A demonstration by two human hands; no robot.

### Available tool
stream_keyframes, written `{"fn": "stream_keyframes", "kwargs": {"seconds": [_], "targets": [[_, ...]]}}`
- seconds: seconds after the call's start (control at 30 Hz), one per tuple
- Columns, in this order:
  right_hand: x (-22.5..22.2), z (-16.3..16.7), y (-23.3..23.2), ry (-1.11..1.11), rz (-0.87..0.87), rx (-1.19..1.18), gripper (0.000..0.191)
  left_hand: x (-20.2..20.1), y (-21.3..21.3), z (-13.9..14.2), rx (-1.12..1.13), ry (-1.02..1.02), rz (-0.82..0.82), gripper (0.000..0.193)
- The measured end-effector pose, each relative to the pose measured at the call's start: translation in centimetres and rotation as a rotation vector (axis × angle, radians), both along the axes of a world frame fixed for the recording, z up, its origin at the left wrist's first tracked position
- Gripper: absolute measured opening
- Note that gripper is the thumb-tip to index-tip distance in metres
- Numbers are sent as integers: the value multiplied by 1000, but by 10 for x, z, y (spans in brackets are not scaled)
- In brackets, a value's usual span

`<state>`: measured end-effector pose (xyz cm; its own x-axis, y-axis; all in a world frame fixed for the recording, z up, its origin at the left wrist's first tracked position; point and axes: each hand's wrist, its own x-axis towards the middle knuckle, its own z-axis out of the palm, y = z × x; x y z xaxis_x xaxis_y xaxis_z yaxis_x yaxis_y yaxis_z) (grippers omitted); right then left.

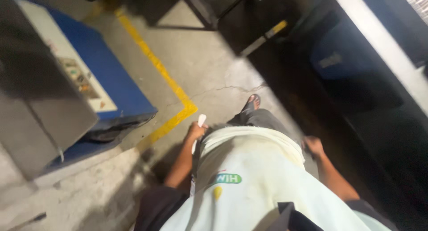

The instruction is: The person repeatedly picks small metal parts from a tray, places them into plastic bags, and stacks the bags in a cardboard box. The person then closes the box, seals it with tape, and moves it to a stack of similar boxes.

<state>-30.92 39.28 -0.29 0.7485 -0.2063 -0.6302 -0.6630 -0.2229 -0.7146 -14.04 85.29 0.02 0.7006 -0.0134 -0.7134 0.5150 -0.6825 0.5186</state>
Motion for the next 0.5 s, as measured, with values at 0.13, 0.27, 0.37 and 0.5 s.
{"fn": "stream_keyframes", "kwargs": {"seconds": [0.13,0.27,0.37,0.5], "targets": [[207,30,-45,-324,-155,112,31,94,-39,10,-17,-232,61,15],[355,57,-63,-481,-169,54,20,150,-82,5,-62,-47,137,21],[407,57,-79,-503,-163,128,18,182,-113,-4,17,87,-35,21],[432,35,-129,-330,-239,193,17,249,-149,-17,115,201,-257,20]]}}
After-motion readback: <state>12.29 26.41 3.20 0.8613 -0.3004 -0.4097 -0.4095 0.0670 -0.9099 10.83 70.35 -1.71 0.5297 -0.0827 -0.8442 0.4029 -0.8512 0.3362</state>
